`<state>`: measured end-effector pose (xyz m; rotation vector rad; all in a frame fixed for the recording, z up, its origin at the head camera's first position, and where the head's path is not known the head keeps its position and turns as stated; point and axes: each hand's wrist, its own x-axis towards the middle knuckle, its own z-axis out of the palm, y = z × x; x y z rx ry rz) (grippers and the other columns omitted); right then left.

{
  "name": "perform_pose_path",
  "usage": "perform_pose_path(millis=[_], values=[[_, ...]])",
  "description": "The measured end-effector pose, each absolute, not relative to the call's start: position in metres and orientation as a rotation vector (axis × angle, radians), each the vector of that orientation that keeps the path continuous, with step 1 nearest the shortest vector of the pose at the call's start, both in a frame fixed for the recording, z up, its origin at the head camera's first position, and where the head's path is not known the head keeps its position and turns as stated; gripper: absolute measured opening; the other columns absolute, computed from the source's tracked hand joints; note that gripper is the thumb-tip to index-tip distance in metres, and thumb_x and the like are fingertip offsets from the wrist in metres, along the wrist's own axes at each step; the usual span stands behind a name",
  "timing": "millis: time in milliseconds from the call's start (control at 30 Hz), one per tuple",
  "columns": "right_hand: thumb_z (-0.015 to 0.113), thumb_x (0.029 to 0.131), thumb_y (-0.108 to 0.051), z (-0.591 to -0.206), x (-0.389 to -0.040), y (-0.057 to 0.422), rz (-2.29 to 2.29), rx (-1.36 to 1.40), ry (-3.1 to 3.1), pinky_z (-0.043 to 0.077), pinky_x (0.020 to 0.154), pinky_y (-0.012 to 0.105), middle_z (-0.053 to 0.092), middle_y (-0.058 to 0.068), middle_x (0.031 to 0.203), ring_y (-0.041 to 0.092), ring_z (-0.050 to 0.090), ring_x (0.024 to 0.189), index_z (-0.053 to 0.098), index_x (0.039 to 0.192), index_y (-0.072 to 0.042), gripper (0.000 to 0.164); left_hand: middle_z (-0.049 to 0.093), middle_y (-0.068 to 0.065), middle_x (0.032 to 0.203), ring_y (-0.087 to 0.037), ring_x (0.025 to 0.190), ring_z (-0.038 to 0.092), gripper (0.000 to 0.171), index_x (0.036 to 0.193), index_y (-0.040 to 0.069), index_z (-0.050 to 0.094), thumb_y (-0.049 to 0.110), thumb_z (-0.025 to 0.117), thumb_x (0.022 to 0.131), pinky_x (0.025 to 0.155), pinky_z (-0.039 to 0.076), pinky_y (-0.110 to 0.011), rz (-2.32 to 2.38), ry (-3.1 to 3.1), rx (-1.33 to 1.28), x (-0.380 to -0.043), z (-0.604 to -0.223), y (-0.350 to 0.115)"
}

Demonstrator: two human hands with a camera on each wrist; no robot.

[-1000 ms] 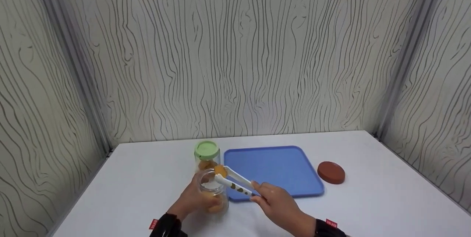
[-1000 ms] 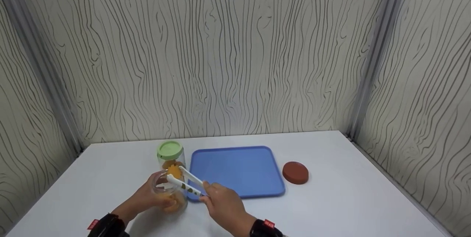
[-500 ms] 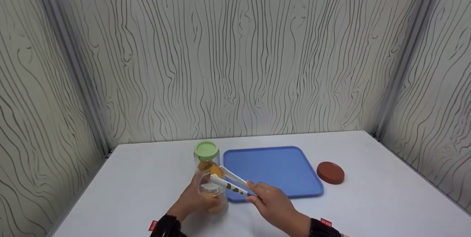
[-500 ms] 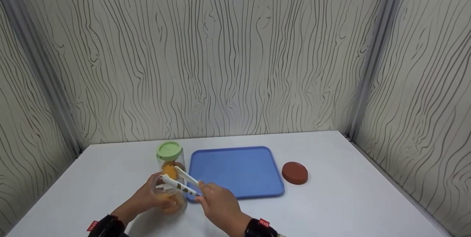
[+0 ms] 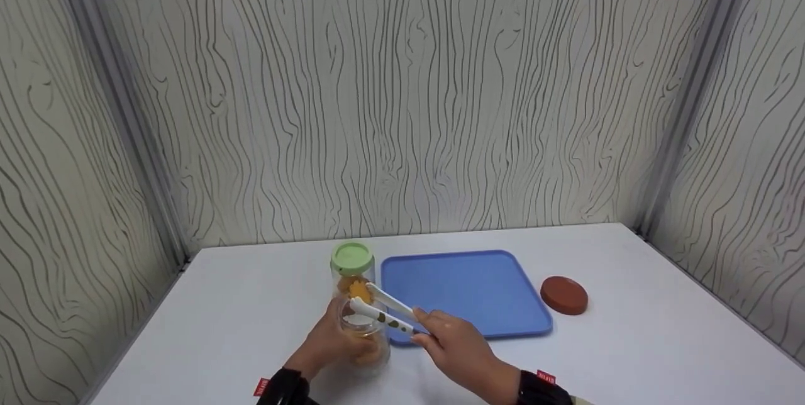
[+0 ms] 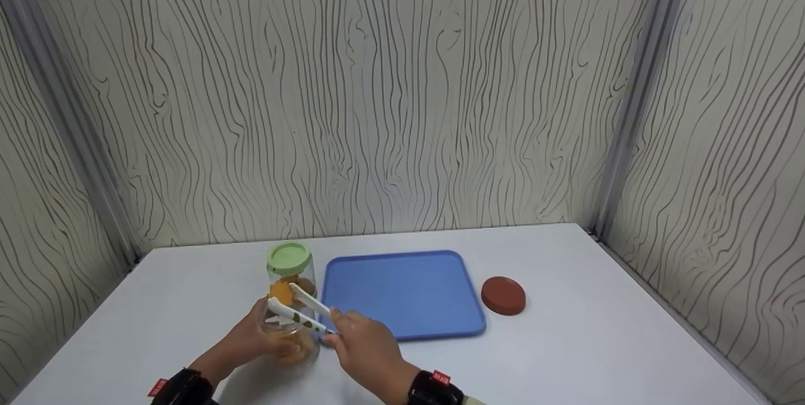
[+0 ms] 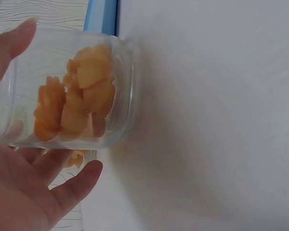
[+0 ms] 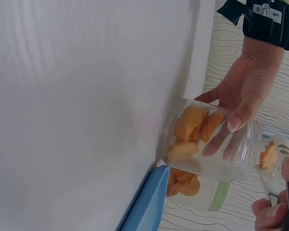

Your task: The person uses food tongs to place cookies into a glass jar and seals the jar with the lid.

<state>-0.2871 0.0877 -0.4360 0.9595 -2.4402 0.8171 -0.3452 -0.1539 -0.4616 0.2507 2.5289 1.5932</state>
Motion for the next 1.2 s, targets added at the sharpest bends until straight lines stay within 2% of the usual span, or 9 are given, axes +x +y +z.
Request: perform_pose_path(millis=[167,433,833,1200], values=[[0.061,0.096,-0.022,-0.435,-0.288,0.088,0.876,0.937,-2.444,0.035,0.052,0.017,0.054,-0.004,0.079,0.0,0.036,0.06,0.057,0.128,0.009,0.044,0.044,-0.026,0.14,-0.043,0.127,0.042,0.102,0.145,0.0,0.028,0.02,0.089,0.066,0.102,0.033,-0.062,1.625,2.538,0.302,-0.344,-0.463,-0.153],[0.059,0.097,-0.024,-0.433,-0.285,0.093,0.928,0.889,-2.506,0.033,0.053,0.019,0.049,-0.009,0.076,0.001,0.036,0.06,0.056,0.131,0.008,0.046,0.043,-0.028,0.14,-0.044,0.128,0.041,0.102,0.145,-0.002,0.027,0.019,0.089,0.067,0.104,0.032,-0.062,1.622,2.52,0.316,-0.346,-0.462,-0.152],[0.06,0.096,-0.024,-0.44,-0.291,0.105,0.85,0.894,-2.406,0.032,0.051,0.019,0.049,-0.008,0.076,0.0,0.035,0.06,0.058,0.126,0.01,0.045,0.044,-0.026,0.139,-0.045,0.128,0.04,0.102,0.145,0.0,0.028,0.021,0.09,0.067,0.104,0.03,-0.064,1.608,2.521,0.299,-0.347,-0.462,-0.153],[0.058,0.098,-0.029,-0.435,-0.289,0.114,0.871,0.779,-2.533,0.036,0.053,0.02,0.054,-0.007,0.082,0.001,0.039,0.059,0.057,0.13,0.005,0.047,0.041,-0.025,0.142,-0.045,0.13,0.038,0.104,0.145,0.002,0.029,0.022,0.091,0.065,0.104,0.03,-0.063,1.605,2.509,0.226,-0.346,-0.461,-0.153]])
